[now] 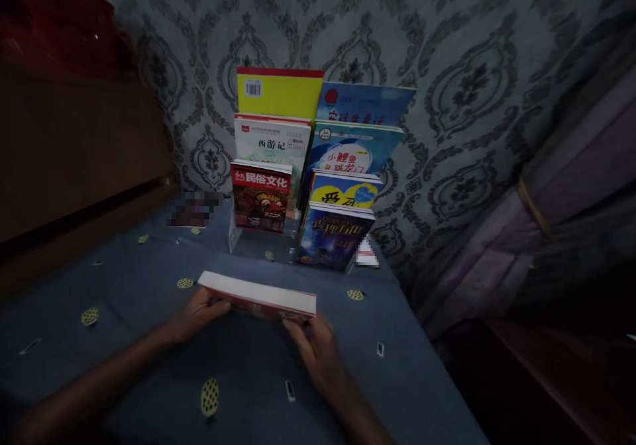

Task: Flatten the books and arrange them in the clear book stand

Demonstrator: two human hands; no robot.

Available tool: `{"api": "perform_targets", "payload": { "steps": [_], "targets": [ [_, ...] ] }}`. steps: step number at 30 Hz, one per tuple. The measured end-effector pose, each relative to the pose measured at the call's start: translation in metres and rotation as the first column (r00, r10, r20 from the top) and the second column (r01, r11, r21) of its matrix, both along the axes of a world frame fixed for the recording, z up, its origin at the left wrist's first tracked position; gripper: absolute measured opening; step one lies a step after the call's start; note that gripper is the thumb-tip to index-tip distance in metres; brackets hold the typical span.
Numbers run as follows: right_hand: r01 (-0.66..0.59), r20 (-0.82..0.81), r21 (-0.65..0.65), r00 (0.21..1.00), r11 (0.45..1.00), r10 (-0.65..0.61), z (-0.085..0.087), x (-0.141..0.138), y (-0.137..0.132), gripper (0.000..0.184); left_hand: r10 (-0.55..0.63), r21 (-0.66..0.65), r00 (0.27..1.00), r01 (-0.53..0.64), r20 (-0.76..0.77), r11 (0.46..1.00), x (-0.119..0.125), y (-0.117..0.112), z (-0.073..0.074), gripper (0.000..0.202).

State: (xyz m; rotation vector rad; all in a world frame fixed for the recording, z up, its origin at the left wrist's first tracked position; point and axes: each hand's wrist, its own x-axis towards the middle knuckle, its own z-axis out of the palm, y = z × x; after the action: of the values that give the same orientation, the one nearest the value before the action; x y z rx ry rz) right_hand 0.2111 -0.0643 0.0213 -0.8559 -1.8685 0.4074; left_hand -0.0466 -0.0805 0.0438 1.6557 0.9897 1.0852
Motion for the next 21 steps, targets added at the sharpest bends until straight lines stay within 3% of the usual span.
{"api": "perform_targets", "payload": {
  "steps": [10, 17, 21],
  "targets": [
    [0.061, -0.005, 0.042, 0.998, 0.997, -0.061, -0.006, 0.001, 0.003, 0.042, -0.061, 0.011, 0.994, 0.06, 0.092, 0.998, 0.006, -0.001, 0.008, 0.064],
    [0.066, -0.106, -0.097, 0.991, 0.993, -0.076, -0.011, -0.002, 0.001, 0.038, -0.027, 0.02, 0.997, 0.025, 0.073, 0.999, 0.004, 0.0, 0.009, 0.061],
    [0.033, -0.111, -0.165, 0.992, 0.986, -0.052, -0.009, -0.003, -0.003, 0.032, 0.05, 0.041, 0.998, -0.052, 0.045, 0.998, -0.001, -0.003, 0.008, 0.053]
  ]
}}
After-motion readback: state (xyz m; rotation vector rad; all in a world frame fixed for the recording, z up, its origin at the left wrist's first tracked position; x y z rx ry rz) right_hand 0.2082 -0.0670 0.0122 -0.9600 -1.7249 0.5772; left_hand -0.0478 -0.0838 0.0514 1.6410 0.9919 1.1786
